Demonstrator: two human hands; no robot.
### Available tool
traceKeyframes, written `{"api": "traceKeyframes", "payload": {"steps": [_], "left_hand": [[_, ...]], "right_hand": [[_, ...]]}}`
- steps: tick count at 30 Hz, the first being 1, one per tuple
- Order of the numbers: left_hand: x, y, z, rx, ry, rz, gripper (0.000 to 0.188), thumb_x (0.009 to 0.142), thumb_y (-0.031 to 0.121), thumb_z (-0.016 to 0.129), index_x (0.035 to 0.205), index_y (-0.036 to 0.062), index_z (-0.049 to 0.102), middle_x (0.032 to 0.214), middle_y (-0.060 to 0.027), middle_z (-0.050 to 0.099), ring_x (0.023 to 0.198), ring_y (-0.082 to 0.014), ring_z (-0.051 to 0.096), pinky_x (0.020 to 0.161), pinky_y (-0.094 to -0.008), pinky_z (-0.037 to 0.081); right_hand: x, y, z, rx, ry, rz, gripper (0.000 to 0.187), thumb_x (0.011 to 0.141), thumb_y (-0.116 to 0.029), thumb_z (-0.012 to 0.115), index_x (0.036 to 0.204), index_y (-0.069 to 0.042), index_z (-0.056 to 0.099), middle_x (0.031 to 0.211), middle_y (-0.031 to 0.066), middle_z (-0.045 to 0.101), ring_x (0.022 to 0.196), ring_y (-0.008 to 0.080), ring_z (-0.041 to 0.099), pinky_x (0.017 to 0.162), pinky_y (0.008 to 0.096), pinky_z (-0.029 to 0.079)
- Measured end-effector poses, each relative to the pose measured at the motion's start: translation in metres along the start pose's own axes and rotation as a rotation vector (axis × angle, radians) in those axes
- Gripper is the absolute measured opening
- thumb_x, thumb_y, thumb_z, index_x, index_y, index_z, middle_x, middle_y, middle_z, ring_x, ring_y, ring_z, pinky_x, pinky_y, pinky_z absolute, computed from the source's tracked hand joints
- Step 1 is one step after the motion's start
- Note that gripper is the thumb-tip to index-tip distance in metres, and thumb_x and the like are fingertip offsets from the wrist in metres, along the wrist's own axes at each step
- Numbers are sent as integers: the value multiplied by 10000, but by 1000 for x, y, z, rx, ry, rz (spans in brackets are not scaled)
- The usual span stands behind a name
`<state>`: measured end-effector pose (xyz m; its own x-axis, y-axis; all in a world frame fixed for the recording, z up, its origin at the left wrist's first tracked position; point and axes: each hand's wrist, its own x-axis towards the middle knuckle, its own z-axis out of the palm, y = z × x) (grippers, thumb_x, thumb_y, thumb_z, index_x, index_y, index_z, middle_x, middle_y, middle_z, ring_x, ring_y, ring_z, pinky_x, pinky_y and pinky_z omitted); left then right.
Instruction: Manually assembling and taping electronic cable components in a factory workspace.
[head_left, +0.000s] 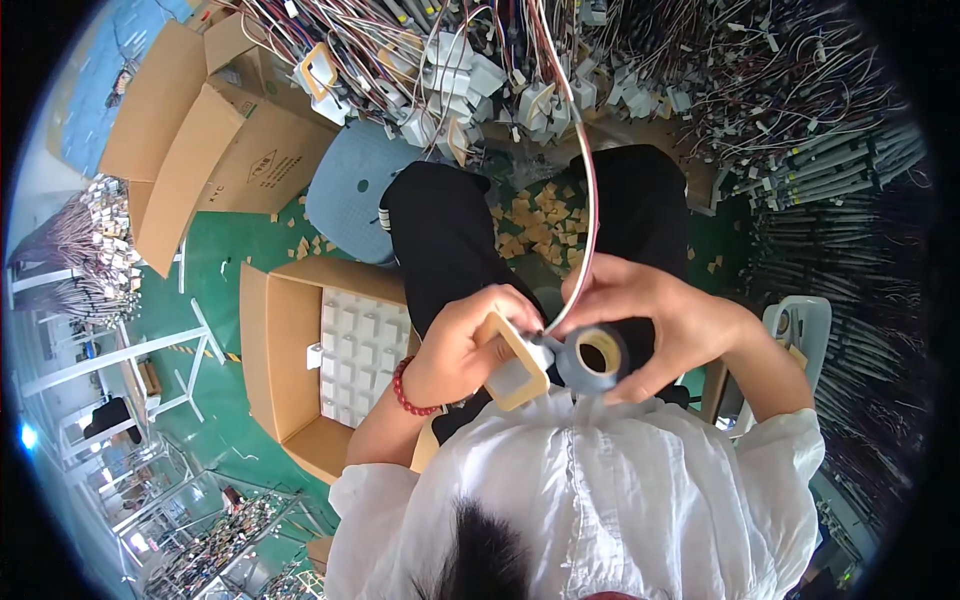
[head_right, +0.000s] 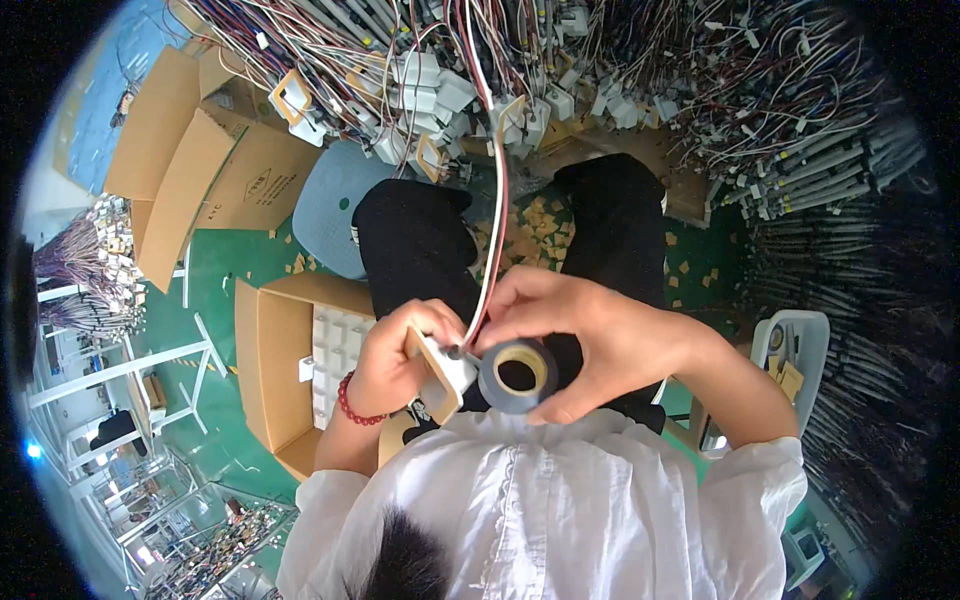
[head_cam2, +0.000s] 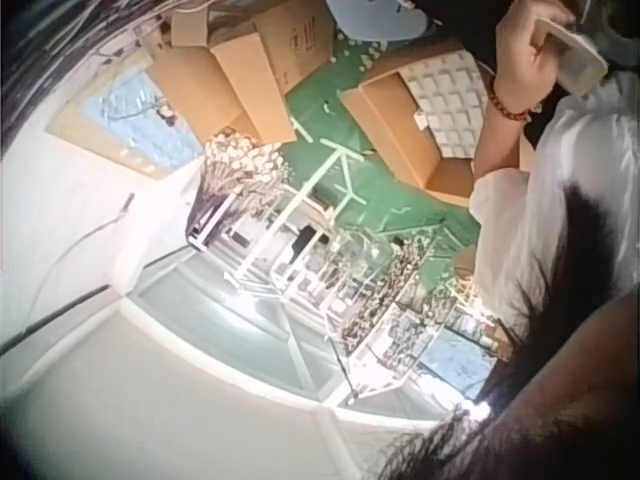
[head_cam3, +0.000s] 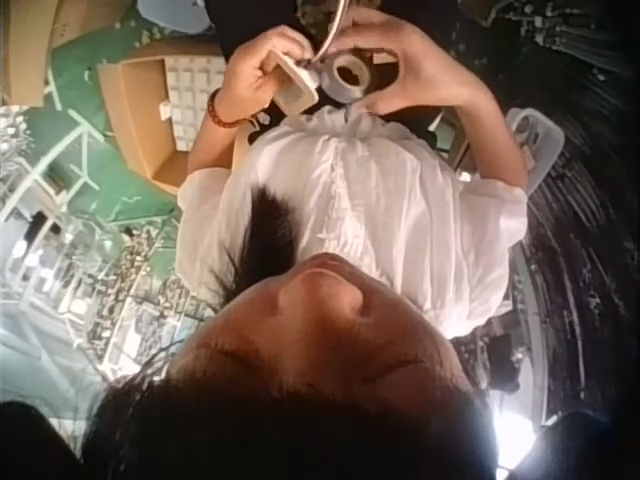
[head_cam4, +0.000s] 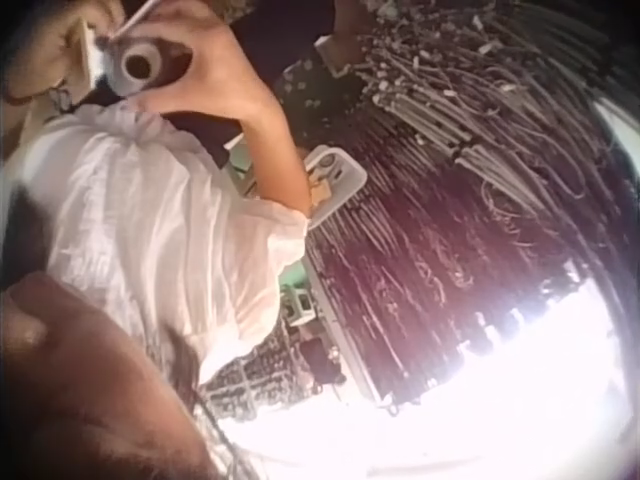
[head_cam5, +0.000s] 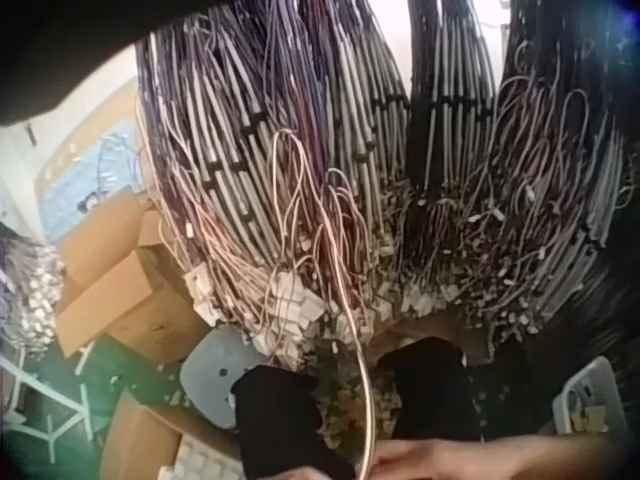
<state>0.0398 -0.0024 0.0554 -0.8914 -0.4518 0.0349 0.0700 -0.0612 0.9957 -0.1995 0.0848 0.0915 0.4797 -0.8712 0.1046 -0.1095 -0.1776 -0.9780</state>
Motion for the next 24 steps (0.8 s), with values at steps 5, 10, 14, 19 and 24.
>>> {"api": "traceKeyframes", "payload": {"steps": [5,10,14,19,24], "left_hand": [[4,-2,-4,-260,24,-202,284,844,9,656,1049,16,459,885,-47,623,822,-74,595,732,-224,475],[3,-7,-3,462,177,149,271,679,-85,699,851,23,521,849,-119,674,722,-209,688,577,-292,534],[13,16,-2,1037,70,542,209,667,-80,647,766,3,483,840,-148,669,691,-280,665,583,-332,551],[17,22,3,1509,-35,846,128,776,101,557,727,53,448,794,-180,640,686,-223,634,626,-297,542],[15,16,-5,1490,41,815,122,769,89,580,727,53,471,794,-149,645,674,-223,630,612,-289,532]], "right_hand": [[-3,3,2,140,-87,-7,609,616,-140,785,1178,-24,580,1113,130,507,1041,291,501,923,362,399],[-7,12,4,359,-128,109,665,635,-61,777,1256,-16,544,1171,112,509,1129,228,491,977,331,392],[-11,33,13,780,-18,258,574,646,-57,819,1160,65,593,1124,113,535,1037,199,551,918,309,458],[-9,39,43,1218,276,377,443,889,-433,569,950,1,631,743,70,599,641,150,569,575,302,495],[-1,37,63,1645,323,416,611,943,-532,381,1109,19,583,680,19,516,590,120,495,519,268,418]]}}
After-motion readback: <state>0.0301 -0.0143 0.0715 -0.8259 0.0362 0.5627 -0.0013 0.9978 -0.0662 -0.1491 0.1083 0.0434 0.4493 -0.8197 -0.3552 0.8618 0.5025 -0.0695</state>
